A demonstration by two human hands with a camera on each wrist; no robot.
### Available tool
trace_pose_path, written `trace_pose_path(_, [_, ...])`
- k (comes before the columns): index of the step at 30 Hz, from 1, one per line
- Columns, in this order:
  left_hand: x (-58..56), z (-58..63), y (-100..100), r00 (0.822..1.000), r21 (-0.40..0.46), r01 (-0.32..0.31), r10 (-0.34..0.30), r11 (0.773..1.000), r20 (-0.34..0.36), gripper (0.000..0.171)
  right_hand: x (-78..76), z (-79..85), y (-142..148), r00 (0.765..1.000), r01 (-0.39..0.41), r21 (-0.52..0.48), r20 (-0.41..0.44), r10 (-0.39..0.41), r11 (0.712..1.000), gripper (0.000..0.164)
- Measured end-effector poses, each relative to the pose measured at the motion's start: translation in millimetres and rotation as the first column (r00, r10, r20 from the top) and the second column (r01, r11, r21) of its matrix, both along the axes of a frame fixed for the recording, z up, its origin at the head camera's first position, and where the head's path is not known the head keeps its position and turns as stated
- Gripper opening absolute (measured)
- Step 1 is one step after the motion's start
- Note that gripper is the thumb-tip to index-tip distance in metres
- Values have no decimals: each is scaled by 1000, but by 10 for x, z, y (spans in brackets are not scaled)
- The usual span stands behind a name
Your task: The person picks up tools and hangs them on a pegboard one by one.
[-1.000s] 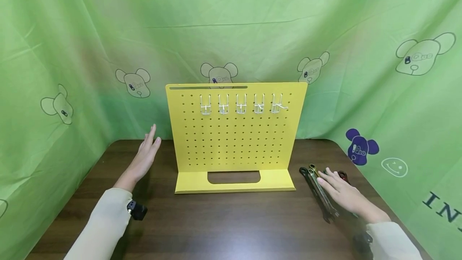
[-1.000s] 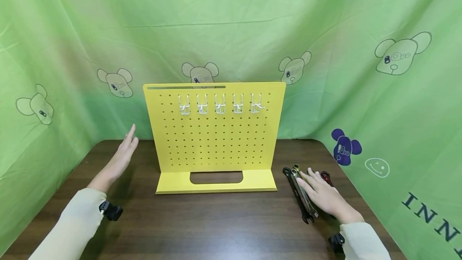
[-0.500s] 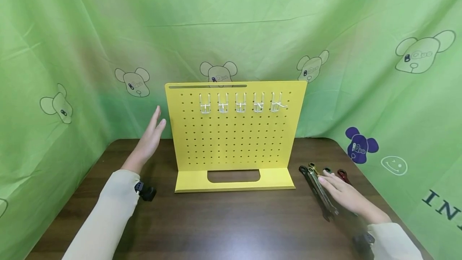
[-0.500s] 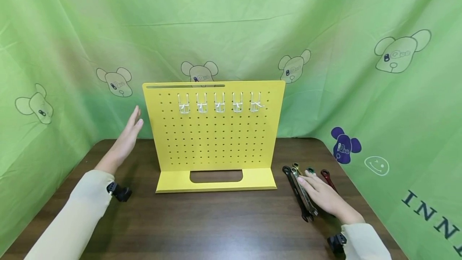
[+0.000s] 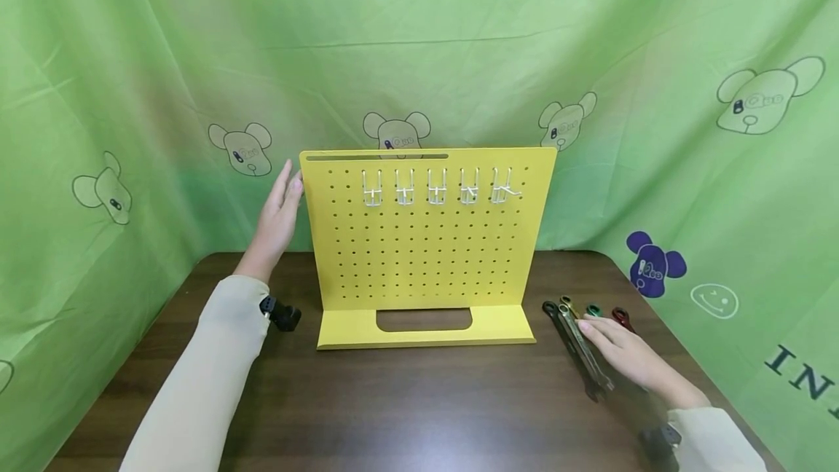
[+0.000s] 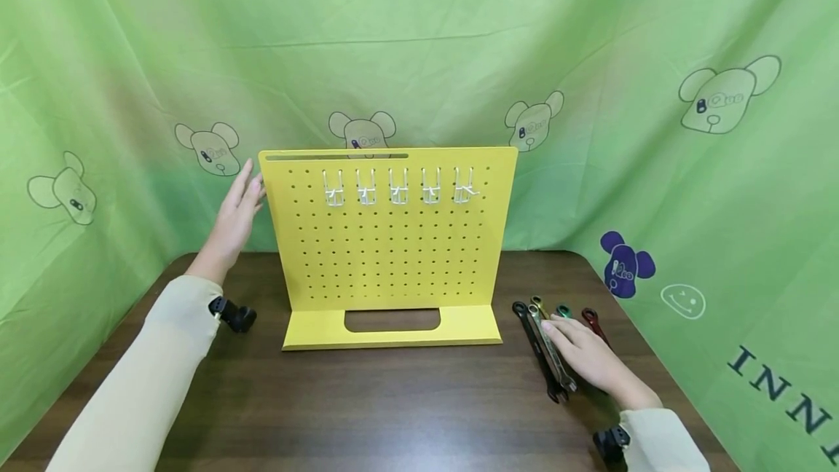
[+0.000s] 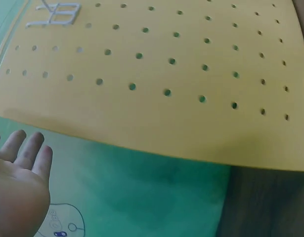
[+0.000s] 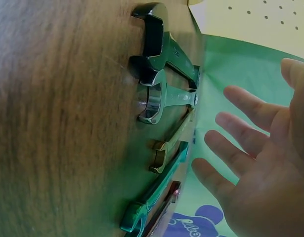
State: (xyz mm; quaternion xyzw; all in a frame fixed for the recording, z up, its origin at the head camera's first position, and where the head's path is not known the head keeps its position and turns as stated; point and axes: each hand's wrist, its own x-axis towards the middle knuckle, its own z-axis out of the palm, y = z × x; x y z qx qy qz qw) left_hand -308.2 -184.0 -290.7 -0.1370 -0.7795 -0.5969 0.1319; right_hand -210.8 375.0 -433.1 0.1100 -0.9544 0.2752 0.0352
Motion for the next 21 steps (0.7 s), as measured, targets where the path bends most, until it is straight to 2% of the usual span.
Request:
trace_pose_path(3, [-149, -50, -7, 999, 34, -22, 24, 999, -46, 60, 3, -13, 3, 1000, 1, -7, -8, -1, 1000, 54])
trace_pose_path(9, [-226, 24, 55, 989, 79, -103, 111, 992, -102, 61, -5, -28, -10, 1000, 9, -9, -24, -10, 1000, 50])
trace_pose_path(15, [-304, 111, 136, 968, 143, -192, 211, 971, -136, 54, -10, -58, -35, 999, -3, 10, -50, 3, 1000, 42])
trace_pose_path(21, [-344, 172, 195, 947, 204, -219, 258, 954, -190, 47, -16, -102, -37, 1000, -4, 2, -31, 4, 1000, 43])
